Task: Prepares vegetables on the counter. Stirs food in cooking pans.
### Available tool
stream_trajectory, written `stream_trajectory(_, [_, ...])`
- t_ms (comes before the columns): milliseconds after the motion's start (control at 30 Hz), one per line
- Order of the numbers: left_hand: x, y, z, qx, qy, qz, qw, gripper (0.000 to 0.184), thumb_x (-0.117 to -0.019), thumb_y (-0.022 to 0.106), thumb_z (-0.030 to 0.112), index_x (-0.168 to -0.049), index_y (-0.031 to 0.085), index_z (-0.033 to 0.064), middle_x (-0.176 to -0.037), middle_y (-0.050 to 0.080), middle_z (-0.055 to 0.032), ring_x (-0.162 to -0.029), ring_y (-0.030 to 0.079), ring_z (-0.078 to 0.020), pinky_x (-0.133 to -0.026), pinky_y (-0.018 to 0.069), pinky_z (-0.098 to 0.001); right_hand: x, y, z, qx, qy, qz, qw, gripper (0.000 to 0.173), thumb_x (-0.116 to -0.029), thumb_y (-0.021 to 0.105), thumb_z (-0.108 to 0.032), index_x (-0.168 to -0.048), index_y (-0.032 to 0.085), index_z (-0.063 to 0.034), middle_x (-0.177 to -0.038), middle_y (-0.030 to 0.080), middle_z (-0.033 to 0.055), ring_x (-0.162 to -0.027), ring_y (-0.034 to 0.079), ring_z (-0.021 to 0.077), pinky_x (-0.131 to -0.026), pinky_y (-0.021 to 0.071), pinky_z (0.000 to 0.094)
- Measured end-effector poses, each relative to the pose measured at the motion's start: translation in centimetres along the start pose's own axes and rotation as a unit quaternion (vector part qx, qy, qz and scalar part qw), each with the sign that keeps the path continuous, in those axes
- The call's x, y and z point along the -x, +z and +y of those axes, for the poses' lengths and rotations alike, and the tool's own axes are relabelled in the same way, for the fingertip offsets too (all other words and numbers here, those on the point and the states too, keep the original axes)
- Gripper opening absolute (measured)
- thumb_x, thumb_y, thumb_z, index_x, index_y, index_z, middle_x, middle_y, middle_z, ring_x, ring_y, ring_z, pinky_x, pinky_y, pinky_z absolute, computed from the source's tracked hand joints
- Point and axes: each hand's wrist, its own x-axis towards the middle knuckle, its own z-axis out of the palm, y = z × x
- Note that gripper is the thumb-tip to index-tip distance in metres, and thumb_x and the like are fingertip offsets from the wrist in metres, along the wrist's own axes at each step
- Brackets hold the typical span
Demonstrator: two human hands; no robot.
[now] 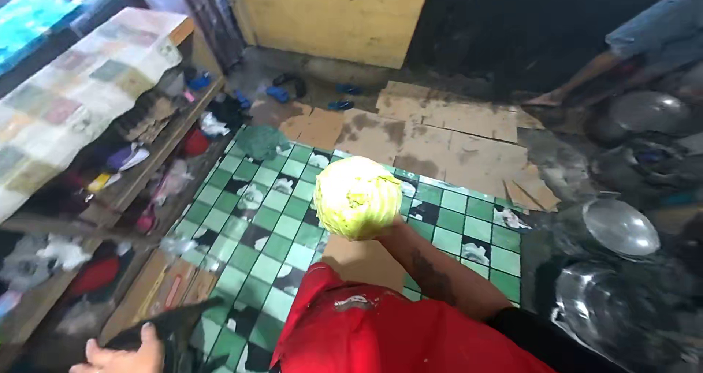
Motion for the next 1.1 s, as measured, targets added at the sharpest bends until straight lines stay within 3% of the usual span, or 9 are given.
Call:
stream_trajectory(167, [-5.3,10.6,21.6,0.206,0.089,-0.182,0.957,0.075,-0.1020,0.060,0.026,-0.156,0.023,-0.0099,-0.157,0.033,-0.0344,-0.144,0.041,-0.0341,-0.119,0.0361,-0.0411,-3.2,-1.4,-13.1,-0.014,-0.110,0.086,0.990,0.078,-0.0978,0.018,-0.076,-0.109,0.063,-0.0136,-0.091,0.072,0.0094,-0.083,0.071,0.0222,-0.072,0.0607,0.0439])
stream_trajectory(333, [0.3,28.2,48.2,0.242,0.080,-0.473,0.843,0.068,-0.1032,0.046,0.051,-0.159,0.033,0.0137,-0.154,0.045,-0.0190,-0.134,0.050,-0.0391,-0.097,0.0469,-0.0641,-3.1,-1.7,-25.7,0.075,-0.202,0.269,0.939,0.063,-0.1095,0.014,-0.056,-0.138,0.047,-0.0107,-0.116,0.067,0.0134,-0.104,0.068,0.0251,-0.086,0.0596,0.0452])
stream_trajectory(533, [24.7,38.9,77.5,0.153,0.250,-0.853,0.431,0.057,-0.1052,0.038,0.045,-0.156,0.039,0.0191,-0.147,0.057,-0.0095,-0.130,0.058,-0.0299,-0.095,0.0532,-0.0555,-3.1,-4.5,-38.2,0.161,-0.360,0.252,0.884,0.036,-0.1113,0.025,-0.016,-0.133,0.045,0.0036,-0.108,0.067,0.0114,-0.096,0.068,0.0130,-0.083,0.0599,0.0338])
stream_trajectory(633, [34.9,40.4,88.4,0.054,0.285,-0.911,0.294,0.066,-0.1064,0.028,0.060,-0.153,0.044,0.0167,-0.143,0.057,-0.0143,-0.129,0.057,-0.0307,-0.100,0.0501,-0.0586,-4.3,-0.2,-47.5,0.171,-0.399,0.329,0.839,0.025,-0.1015,0.048,-0.007,-0.121,0.053,0.0068,-0.098,0.070,0.0073,-0.088,0.068,0.0066,-0.081,0.0595,0.0272])
stream_trajectory(700, [39.6,42.5,93.6,0.044,0.275,-0.930,0.241,0.070,-0.1047,0.022,0.064,-0.146,0.048,0.0122,-0.130,0.063,-0.0088,-0.118,0.062,-0.0198,-0.098,0.0536,-0.0461,-4.8,2.6,-54.2,0.122,-0.354,0.399,0.837,0.028,-0.1072,0.029,-0.006,-0.126,0.047,0.0051,-0.097,0.064,0.0052,-0.084,0.063,0.0025,-0.078,0.0557,0.0224])
stream_trajectory(800, [44.4,45.7,101.6,0.112,0.213,-0.937,0.254,0.064,-0.1055,0.028,0.057,-0.144,0.049,0.0107,-0.124,0.066,-0.0080,-0.113,0.065,-0.0179,-0.098,0.0543,-0.0424,-7.3,0.0,-65.1,0.140,-0.327,0.440,0.825,0.037,-0.1102,0.019,-0.006,-0.129,0.048,0.0055,-0.099,0.063,0.0106,-0.083,0.060,0.0061,-0.074,0.0534,0.0234])
stream_trajectory(933, [46.8,50.1,111.6,0.226,0.129,-0.897,0.357,0.061,-0.1064,0.020,0.053,-0.125,0.061,0.0119,-0.106,0.073,-0.0059,-0.101,0.070,-0.0170,-0.090,0.0585,-0.0413,-12.6,-9.0,-77.6,0.149,-0.380,0.308,0.859,0.044,-0.1111,0.020,-0.020,-0.125,0.054,0.0026,-0.105,0.065,0.0139,-0.093,0.062,0.0136,-0.082,0.0553,0.0328])
stream_trajectory(1000, [47.3,52.7,116.7,0.292,0.093,-0.868,0.392,0.060,-0.1071,0.017,0.048,-0.116,0.064,0.0120,-0.099,0.074,-0.0057,-0.094,0.072,-0.0164,-0.085,0.0607,-0.0395,-16.2,-8.2,-85.0,0.003,-0.321,0.255,0.912,0.068,-0.1054,0.011,-0.058,-0.106,0.064,-0.0162,-0.092,0.074,0.0061,-0.087,0.072,0.0183,-0.076,0.0610,0.0419])
stream_trajectory(1100, [48.1,57.7,124.4,0.390,0.028,-0.826,0.406,0.056,-0.1064,0.021,0.044,-0.110,0.066,0.0097,-0.096,0.075,-0.0083,-0.091,0.073,-0.0179,-0.082,0.0622,-0.0393,-22.4,-7.3,-95.7,-0.008,-0.269,0.221,0.937,0.080,-0.0988,0.013,-0.076,-0.112,0.065,-0.0164,-0.096,0.074,0.0098,-0.091,0.072,0.0245,-0.078,0.0606,0.0480])
